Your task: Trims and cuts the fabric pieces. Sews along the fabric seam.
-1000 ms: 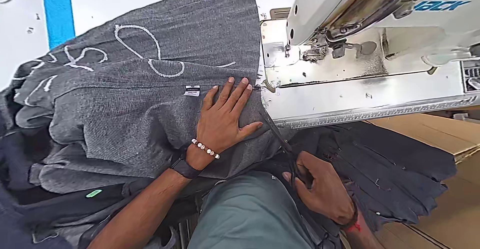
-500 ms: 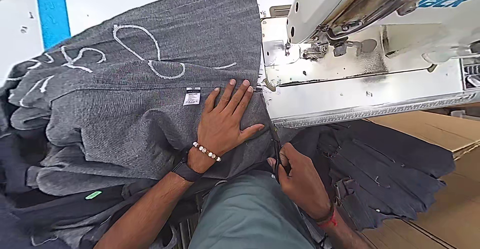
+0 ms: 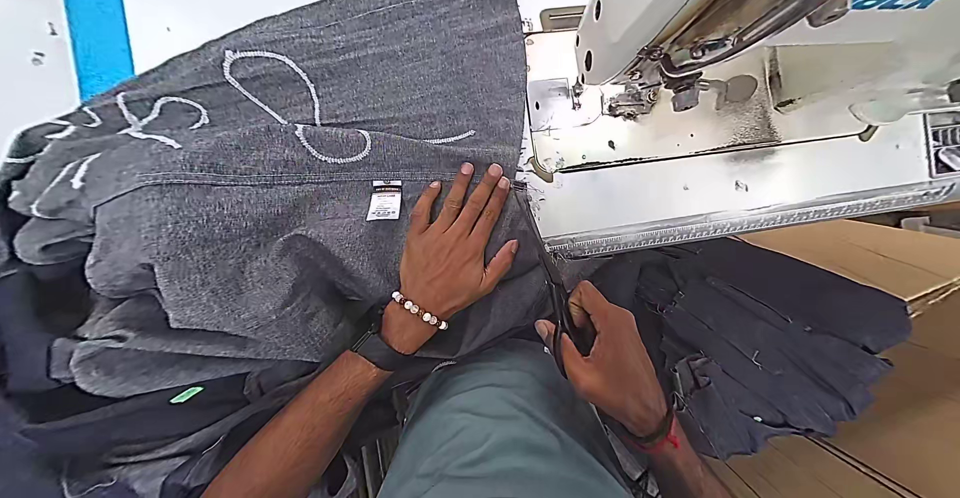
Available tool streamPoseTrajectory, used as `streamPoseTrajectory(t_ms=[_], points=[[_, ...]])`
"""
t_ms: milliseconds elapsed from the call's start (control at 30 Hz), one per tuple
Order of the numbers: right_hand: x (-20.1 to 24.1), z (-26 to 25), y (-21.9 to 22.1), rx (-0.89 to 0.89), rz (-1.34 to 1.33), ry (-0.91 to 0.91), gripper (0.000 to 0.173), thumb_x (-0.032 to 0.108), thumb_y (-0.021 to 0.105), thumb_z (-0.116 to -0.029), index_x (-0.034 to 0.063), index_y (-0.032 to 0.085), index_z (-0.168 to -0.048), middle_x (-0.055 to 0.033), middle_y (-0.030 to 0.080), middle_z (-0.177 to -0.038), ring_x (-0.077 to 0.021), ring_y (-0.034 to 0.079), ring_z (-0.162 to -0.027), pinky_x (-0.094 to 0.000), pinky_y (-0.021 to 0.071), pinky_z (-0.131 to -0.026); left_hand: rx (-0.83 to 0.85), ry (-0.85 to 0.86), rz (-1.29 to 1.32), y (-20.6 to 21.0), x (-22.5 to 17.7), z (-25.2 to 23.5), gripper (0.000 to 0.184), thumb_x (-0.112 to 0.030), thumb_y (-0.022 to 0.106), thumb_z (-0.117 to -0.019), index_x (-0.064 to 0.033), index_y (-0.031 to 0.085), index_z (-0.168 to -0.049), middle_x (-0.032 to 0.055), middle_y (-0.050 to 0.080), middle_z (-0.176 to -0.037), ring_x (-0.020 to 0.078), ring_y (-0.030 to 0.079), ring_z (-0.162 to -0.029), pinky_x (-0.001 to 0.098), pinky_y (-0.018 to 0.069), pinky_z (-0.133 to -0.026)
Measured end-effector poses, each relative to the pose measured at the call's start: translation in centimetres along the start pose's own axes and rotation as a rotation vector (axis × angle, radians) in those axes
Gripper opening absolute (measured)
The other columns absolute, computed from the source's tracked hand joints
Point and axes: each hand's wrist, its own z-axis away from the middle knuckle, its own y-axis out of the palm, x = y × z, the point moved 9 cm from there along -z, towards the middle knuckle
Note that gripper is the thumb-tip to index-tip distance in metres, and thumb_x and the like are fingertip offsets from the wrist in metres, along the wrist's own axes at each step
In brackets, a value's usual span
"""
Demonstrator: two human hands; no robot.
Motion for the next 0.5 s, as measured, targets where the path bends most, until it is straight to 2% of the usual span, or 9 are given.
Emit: streamPoseTrajectory(t_ms=[333,433,500], points=[[0.9,-1.0,0.7,0.031,0.095,-0.021,0.021,0.033,0.063,-0.0923,0.0144,0.055,-0.087,0.0044,0.049,-0.069,-0.0086,0.047,-0.057,-0.0263,0.0388,-0.048,0.003,0.003,0.0,0.0,-0.1,0.1,0.078,-0.065,0.032,-0.1002,-0.0211,0.027,-0.165,-0.0046,0.021,-0.172,0.0212,0.012,-0.16,0.055,0.0113,-0.127],[1.0,-0.7,1.1,0.048,0.044,-0.002,0.021,0.031,0.062,-0.096,0.0129,0.055,-0.088,0.0027,0.049,-0.07,-0.0097,0.046,-0.058,-0.0266,0.039,-0.05,-0.001,0.006,0.002,0.0,-0.3,0.2,0.076,-0.063,0.031,-0.1016,-0.0213,0.026,-0.165,-0.0045,0.02,-0.173,0.0207,0.012,-0.16,0.0543,0.0118,-0.127],[1.1,-0.7,1.1,0.017,-0.027,0.029,0.022,0.031,0.065,-0.0944,0.014,0.053,-0.086,0.0045,0.047,-0.067,-0.0073,0.045,-0.056,-0.0246,0.0376,-0.048,-0.007,0.007,0.007,0.0,-0.4,0.1,0.075,-0.062,0.031,-0.1021,-0.0212,0.027,-0.165,-0.0043,0.02,-0.173,0.0203,0.012,-0.16,0.0543,0.0116,-0.127]])
